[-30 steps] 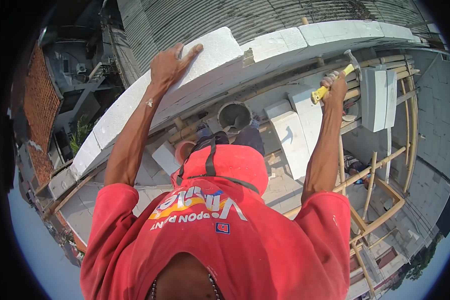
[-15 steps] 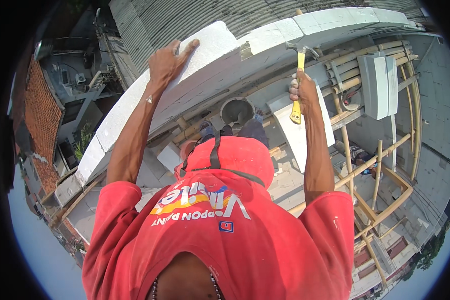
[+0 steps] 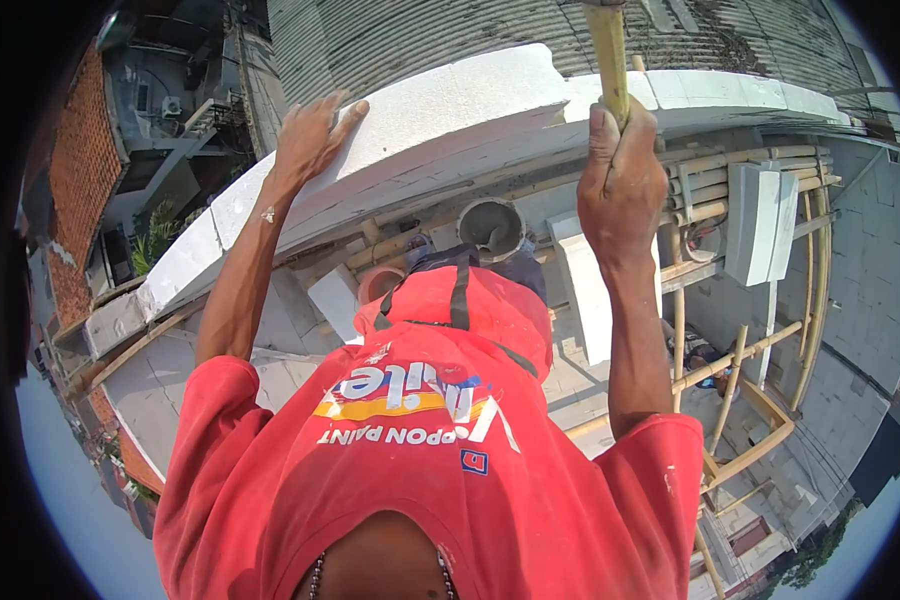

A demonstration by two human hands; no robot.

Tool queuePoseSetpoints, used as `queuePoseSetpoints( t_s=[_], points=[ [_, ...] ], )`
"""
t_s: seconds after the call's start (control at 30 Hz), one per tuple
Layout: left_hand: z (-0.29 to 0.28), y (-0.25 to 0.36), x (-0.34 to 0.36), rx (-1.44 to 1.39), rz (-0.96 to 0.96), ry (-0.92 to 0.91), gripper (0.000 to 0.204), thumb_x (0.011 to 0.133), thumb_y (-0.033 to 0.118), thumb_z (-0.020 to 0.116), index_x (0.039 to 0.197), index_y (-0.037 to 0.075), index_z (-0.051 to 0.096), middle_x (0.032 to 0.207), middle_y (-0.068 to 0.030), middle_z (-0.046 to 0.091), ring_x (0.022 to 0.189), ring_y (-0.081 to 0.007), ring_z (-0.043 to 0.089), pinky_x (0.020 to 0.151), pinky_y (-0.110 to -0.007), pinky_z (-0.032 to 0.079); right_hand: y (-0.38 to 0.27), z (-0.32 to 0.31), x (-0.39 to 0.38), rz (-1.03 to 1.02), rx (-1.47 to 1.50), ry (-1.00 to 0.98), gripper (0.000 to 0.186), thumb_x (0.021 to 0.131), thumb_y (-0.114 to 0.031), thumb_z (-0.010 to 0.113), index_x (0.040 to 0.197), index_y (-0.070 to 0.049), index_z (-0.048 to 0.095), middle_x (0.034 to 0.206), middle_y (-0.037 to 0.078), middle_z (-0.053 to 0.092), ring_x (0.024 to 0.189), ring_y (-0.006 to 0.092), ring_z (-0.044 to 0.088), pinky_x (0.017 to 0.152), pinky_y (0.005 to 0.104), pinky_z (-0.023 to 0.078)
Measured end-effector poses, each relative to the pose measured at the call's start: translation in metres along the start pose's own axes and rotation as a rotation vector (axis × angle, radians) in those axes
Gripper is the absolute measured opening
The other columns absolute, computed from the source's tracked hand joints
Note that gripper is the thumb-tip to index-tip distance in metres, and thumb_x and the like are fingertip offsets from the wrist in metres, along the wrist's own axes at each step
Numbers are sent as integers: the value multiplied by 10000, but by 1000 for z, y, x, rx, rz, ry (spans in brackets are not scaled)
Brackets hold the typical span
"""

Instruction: The person applies mortar to the top of a wall using a trowel, places a building block onto the mortar, and taps the block into place with a hammer.

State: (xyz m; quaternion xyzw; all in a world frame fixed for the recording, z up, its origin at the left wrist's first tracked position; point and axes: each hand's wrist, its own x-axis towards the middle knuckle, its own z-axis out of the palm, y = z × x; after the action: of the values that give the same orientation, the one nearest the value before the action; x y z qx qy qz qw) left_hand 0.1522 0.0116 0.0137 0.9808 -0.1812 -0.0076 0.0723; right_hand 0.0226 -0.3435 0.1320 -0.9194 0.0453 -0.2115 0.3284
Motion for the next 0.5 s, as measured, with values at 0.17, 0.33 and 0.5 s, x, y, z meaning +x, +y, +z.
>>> queuePoseSetpoints(
  t_s=[0.17, 0.33, 0.5],
  points=[
    [-1, -21, -30, -135, -152, -8, 775, 1014, 716, 362, 924, -1, 641, 952, -255, 709, 867, -416, 703, 773, -520, 536, 7, 53, -25, -69, -205, -577, 302, 1088, -313, 489, 1051, -14, 470, 690, 276, 628, 662, 523, 610, 558, 597, 426],
    [1, -26, -31, -190, -82, 42, 806, 988, 748, 378, 961, -5, 663, 927, -249, 724, 820, -418, 712, 737, -533, 552, -51, 57, -32, 49, -43, -251, 305, 1105, -328, 462, 1128, -27, 502, 704, 269, 624, 634, 489, 622, 540, 556, 421],
    [4, -24, -29, -204, -84, -7, 796, 988, 740, 388, 964, -1, 679, 910, -237, 729, 827, -408, 717, 722, -533, 555, -24, 105, -65, 40, -249, -517, 322, 1105, -345, 437, 1038, -30, 447, 734, 332, 619, 738, 565, 605, 592, 619, 421]
  ],
)
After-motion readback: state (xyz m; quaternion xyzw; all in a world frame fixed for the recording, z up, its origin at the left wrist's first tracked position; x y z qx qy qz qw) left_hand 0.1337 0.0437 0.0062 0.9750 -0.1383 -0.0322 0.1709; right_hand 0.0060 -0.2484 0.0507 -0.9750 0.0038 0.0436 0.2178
